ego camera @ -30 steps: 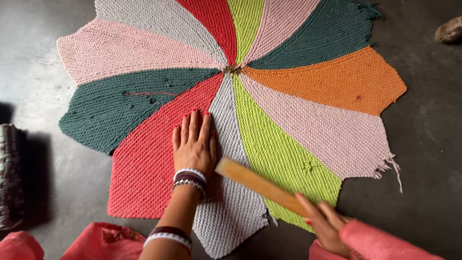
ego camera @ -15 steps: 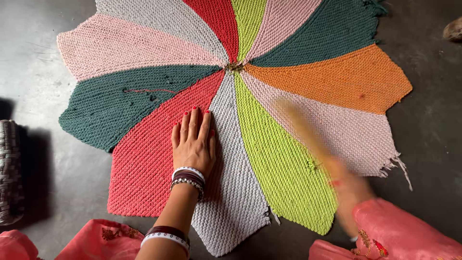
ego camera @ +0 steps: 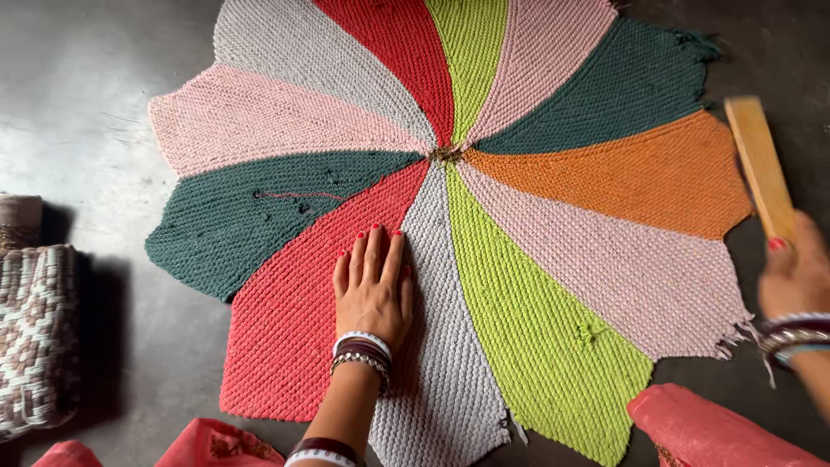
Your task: The person uses a wooden brush to repeatedly stroke the surface of a multi-colored, star-shaped knitted rug. They systematically move the brush across different colored segments of the rug, holding it down with their left hand while brushing with their right.
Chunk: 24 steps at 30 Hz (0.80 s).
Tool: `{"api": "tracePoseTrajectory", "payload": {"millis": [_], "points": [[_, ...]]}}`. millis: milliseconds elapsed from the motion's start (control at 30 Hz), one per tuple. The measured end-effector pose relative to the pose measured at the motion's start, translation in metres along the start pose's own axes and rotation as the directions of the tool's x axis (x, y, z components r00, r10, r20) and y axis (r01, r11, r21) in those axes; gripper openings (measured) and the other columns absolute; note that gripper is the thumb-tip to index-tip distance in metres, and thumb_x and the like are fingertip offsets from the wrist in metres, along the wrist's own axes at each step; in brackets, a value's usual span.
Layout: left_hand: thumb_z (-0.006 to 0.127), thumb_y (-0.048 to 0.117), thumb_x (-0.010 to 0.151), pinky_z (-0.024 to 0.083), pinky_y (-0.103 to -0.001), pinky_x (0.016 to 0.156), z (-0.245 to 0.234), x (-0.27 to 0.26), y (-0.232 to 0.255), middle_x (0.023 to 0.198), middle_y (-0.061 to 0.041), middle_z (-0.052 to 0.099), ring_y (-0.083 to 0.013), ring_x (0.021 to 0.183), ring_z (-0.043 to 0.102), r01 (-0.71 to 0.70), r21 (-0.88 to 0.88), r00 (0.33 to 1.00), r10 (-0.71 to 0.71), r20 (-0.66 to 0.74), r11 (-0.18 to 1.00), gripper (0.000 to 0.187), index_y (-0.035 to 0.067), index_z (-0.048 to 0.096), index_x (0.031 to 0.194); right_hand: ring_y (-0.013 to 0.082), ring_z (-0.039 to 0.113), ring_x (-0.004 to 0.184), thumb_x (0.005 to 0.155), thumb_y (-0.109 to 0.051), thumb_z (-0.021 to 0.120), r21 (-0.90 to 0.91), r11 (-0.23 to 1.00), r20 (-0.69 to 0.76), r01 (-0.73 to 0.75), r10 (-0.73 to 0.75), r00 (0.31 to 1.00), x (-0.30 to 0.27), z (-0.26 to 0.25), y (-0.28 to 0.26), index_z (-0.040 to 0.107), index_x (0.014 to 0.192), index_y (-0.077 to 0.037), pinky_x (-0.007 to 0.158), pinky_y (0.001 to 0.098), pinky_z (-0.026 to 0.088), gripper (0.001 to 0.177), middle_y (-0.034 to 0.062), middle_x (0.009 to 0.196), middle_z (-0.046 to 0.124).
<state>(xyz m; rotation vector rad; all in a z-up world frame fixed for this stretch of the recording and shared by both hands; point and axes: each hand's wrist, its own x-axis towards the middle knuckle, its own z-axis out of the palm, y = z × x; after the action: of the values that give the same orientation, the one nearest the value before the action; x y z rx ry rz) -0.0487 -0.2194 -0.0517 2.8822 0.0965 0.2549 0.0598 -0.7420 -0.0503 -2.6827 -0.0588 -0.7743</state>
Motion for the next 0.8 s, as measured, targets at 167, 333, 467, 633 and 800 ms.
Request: {"api": "tracePoseTrajectory", "payload": {"millis": [167, 333, 467, 633, 800], "points": [[0.047, 0.037, 0.098, 0.015, -0.052, 0.121, 0.001, 0.005, -0.002, 0.161, -0.016, 0.034, -0.0355, 0.149, 0.029, -0.006, -0.002, 1.000, 0.006, -0.002, 1.000, 0.061, 0.018, 0.038, 0.155, 0.0482, 0.066, 0.098, 0.105, -0.020, 0.055, -0.262, 0.965, 0.413, -0.025, 0.135, 0.901, -0.027, 0.021, -0.087, 0.041, 0.146, -0.021, 0.082, 0.0585, 0.054, 0.044, 0.0247, 0.110, 0.067], [0.048, 0.050, 0.098, 0.019, -0.052, 0.119, -0.019, 0.002, -0.007, 0.159, -0.017, 0.034, -0.0362, 0.146, 0.030, -0.027, -0.053, 0.996, 0.031, 0.087, 0.998, 0.066, 0.017, 0.038, 0.154, 0.0516, 0.063, 0.100, 0.094, -0.021, 0.059, -0.200, 0.979, 0.476, 0.039, 0.063, 0.877, -0.048, 0.000, -0.104, 0.026, 0.164, -0.026, 0.082, 0.0597, 0.053, 0.077, 0.0262, 0.128, 0.060], [0.048, 0.056, 0.097, 0.022, -0.052, 0.117, -0.030, -0.010, -0.019, 0.159, -0.019, 0.034, -0.0371, 0.146, 0.031, -0.089, -0.050, 0.987, 0.095, 0.132, 0.995, 0.073, 0.014, 0.036, 0.155, 0.0494, 0.063, 0.101, 0.096, -0.020, 0.058, -0.215, 0.976, 0.457, 0.042, 0.063, 0.887, -0.059, -0.003, -0.090, 0.030, 0.164, -0.026, 0.083, 0.0580, 0.053, 0.075, 0.0251, 0.127, 0.062], [0.050, 0.060, 0.094, 0.024, -0.052, 0.115, -0.043, -0.006, -0.015, 0.156, -0.018, 0.038, -0.0370, 0.143, 0.034, -0.077, 0.027, 0.980, 0.071, 0.185, 0.997, 0.076, 0.016, 0.038, 0.154, 0.0457, 0.064, 0.101, 0.096, -0.020, 0.058, -0.131, 0.990, 0.418, 0.058, 0.002, 0.909, -0.024, 0.017, -0.093, 0.032, 0.161, -0.026, 0.082, 0.0557, 0.054, 0.071, 0.0233, 0.125, 0.063], [0.053, 0.043, 0.096, 0.035, -0.039, 0.118, -0.057, 0.035, 0.002, 0.142, -0.006, 0.052, -0.0229, 0.136, 0.047, 0.258, 0.173, 0.781, -0.311, 0.541, 0.950, 0.050, 0.026, 0.051, 0.143, 0.0421, 0.065, 0.101, 0.096, -0.020, 0.059, -0.046, 0.997, 0.450, 0.057, -0.030, 0.892, -0.026, 0.011, -0.107, 0.035, 0.159, -0.025, 0.080, 0.0535, 0.054, 0.067, 0.0215, 0.124, 0.065]]}}
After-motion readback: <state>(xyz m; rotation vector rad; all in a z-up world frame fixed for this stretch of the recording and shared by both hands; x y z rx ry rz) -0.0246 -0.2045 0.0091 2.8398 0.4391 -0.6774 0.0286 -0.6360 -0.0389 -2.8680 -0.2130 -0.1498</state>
